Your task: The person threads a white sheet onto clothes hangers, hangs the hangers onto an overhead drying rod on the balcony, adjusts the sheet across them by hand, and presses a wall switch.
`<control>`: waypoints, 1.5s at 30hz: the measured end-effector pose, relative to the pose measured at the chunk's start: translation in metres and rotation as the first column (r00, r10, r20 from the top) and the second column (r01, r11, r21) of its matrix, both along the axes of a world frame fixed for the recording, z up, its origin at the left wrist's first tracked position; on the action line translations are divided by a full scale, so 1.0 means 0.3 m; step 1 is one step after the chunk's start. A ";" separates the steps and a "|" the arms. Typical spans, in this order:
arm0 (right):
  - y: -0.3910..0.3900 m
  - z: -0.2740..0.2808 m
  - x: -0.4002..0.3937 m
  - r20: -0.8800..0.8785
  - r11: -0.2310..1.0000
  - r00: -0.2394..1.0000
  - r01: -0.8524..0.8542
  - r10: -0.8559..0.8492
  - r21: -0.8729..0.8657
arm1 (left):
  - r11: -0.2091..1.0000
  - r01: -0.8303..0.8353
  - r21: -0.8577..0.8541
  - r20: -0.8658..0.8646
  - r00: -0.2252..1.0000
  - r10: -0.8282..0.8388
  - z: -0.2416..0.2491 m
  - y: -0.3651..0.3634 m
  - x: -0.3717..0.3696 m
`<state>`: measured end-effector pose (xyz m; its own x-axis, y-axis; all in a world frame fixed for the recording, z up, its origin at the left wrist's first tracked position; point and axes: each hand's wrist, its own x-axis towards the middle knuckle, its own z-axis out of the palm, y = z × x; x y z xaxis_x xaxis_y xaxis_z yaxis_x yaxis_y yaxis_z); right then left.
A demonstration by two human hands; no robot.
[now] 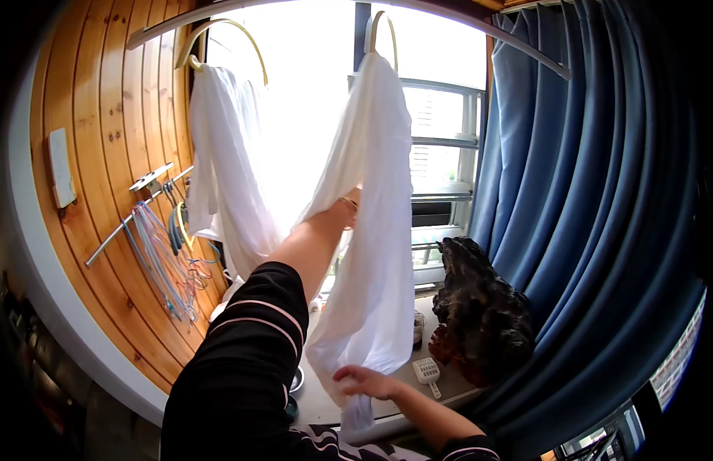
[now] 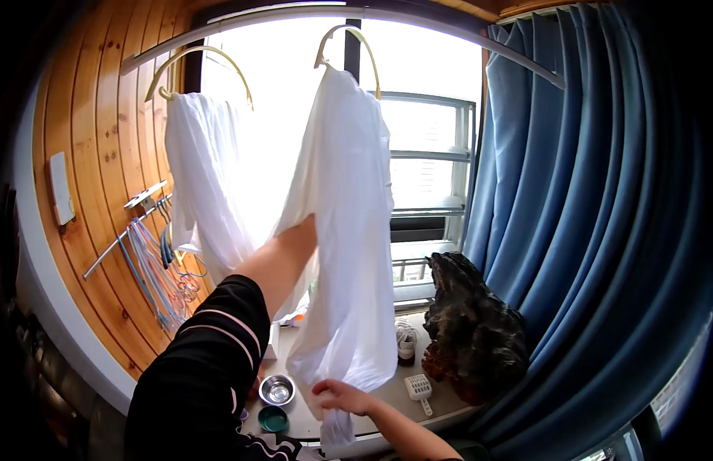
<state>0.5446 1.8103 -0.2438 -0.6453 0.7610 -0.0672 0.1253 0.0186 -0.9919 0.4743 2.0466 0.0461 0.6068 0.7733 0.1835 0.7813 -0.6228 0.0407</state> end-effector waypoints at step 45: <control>0.122 1.985 0.108 -0.036 -0.035 0.001 -0.265 -0.999 0.964 | 0.870 -0.097 0.483 0.572 0.787 -0.229 1.179 -0.673 -0.504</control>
<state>0.5769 1.8469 0.3517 -0.1376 0.6180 0.7741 0.9517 -0.1341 0.2762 0.3230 1.8446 0.3998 0.2907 0.4539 0.8423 0.6509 -0.7390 0.1737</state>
